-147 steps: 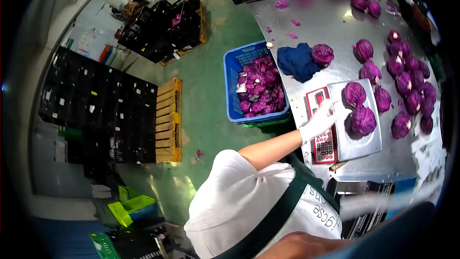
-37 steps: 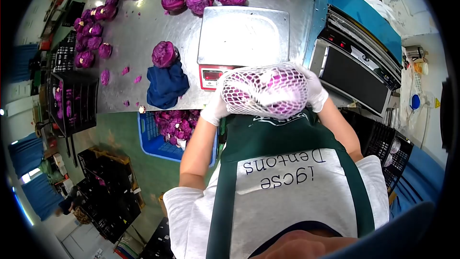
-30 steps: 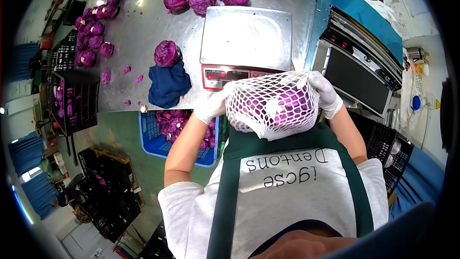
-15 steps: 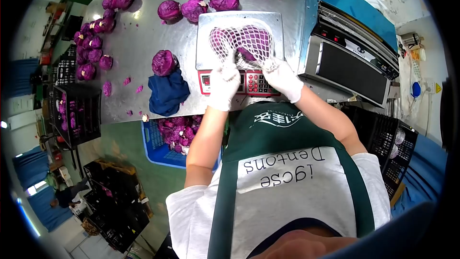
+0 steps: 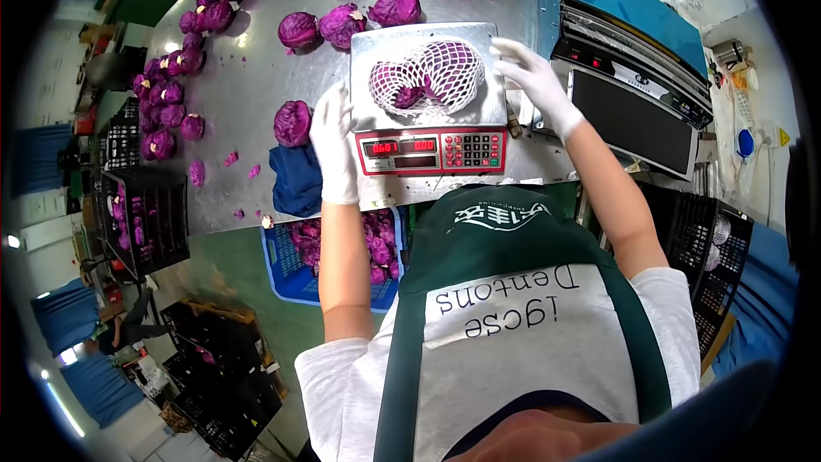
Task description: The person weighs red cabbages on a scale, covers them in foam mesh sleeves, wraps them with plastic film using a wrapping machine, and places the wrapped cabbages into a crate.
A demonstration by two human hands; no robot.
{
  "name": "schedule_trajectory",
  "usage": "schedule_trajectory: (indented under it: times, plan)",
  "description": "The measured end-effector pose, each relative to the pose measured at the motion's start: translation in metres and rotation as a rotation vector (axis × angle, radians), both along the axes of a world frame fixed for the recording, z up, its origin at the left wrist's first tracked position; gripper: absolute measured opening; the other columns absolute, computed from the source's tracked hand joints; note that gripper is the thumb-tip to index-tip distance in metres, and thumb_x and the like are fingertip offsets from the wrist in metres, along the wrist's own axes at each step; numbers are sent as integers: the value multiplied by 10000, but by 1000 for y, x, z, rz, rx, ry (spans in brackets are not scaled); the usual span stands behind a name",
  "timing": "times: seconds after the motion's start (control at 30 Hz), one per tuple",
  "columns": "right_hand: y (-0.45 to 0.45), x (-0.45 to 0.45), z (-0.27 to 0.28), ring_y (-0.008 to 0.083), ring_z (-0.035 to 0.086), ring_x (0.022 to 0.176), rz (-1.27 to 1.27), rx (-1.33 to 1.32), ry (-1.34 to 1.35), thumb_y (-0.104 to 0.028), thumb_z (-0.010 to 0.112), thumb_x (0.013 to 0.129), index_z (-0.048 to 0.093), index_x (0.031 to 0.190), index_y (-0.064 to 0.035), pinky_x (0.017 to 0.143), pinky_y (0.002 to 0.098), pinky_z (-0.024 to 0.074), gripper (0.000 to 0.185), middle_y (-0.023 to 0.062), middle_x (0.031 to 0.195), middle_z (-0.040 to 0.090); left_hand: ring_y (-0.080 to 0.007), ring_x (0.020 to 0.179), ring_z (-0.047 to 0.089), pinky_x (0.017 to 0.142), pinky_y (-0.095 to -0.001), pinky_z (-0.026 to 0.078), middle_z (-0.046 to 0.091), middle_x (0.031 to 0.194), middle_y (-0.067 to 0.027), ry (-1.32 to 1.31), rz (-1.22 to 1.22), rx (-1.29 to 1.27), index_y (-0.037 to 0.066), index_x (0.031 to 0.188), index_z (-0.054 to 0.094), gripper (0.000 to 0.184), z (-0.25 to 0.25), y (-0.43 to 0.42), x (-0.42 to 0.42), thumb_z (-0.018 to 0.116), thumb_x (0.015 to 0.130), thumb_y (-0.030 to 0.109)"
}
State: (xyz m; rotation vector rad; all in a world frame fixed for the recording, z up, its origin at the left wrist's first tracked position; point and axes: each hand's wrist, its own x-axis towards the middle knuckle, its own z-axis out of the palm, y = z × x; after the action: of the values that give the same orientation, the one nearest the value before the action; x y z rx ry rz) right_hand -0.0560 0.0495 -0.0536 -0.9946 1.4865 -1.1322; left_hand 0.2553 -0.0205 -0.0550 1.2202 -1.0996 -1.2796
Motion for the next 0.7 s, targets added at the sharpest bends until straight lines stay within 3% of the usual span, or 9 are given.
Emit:
schedule_trajectory:
  times: [0.03,0.1,0.13,0.2,0.3,0.5,0.57,0.63,0.7]
  plan:
    - [-17,-1,-14,131,590,962,-30,92,-120,-179,633,906,466,1399,-99,852,280,502,527,61,1201,596,-96,758,551,688,-226,445,647,1001,-44,-7,-29,-58,47,1185,626,330,-6,-11,-11,537,961,271]
    - [-36,-7,-25,160,574,1063,247,279,-294,-98,677,858,375,1461,-118,884,292,503,674,62,1340,511,-285,881,628,807,-374,487,664,1091,-148,-636,-192,-194,9,1194,614,431,-66,-51,-10,607,902,326]
    - [-44,-27,-75,189,546,1166,555,-4,-146,-49,744,759,431,1427,-93,934,350,508,739,94,1348,544,-265,960,598,856,-359,466,640,1129,-148,-700,-225,-299,-7,1227,577,444,-86,-56,-3,605,913,305]
    - [-23,-3,-35,206,561,1157,444,194,-247,-52,750,763,263,1494,-125,909,367,517,881,149,1340,533,-226,1119,537,953,-329,425,592,1206,-148,-787,-322,-560,-40,1294,501,480,-110,-66,-5,602,935,263]
    - [11,23,-16,204,619,1008,326,171,-329,-172,809,746,244,1509,-120,773,335,551,951,157,1280,556,-250,1077,589,982,-363,438,632,1148,-139,-124,-188,-121,-13,1198,596,369,-80,-56,-59,676,875,148]
    - [46,-25,7,136,583,943,-24,-66,-534,-137,838,704,417,1359,-30,731,263,521,786,82,1141,594,-209,1128,546,984,-316,417,580,1219,-150,-136,-360,-228,-25,1308,500,467,-8,-57,-187,637,912,181]
    - [45,-70,9,169,569,987,-243,-351,-173,-125,841,693,415,1350,-15,801,281,517,791,109,1183,550,-206,1150,525,1002,-307,404,542,1278,-161,-29,-444,-270,-45,1344,444,520,9,-72,-262,628,920,194]
    - [52,-127,44,245,460,1215,-377,-223,124,-215,864,672,395,1374,-3,1057,359,363,870,159,1305,454,-200,1124,539,998,-300,406,563,1254,-149,40,-601,-316,-45,1325,465,492,57,-67,-343,625,920,185]
    - [52,-187,49,262,435,1238,-498,-295,318,-266,872,656,409,1359,6,1087,373,323,884,172,1295,450,-187,1091,553,971,-290,425,591,1202,-136,128,-684,-358,-33,1289,510,429,71,-72,-426,602,929,182]
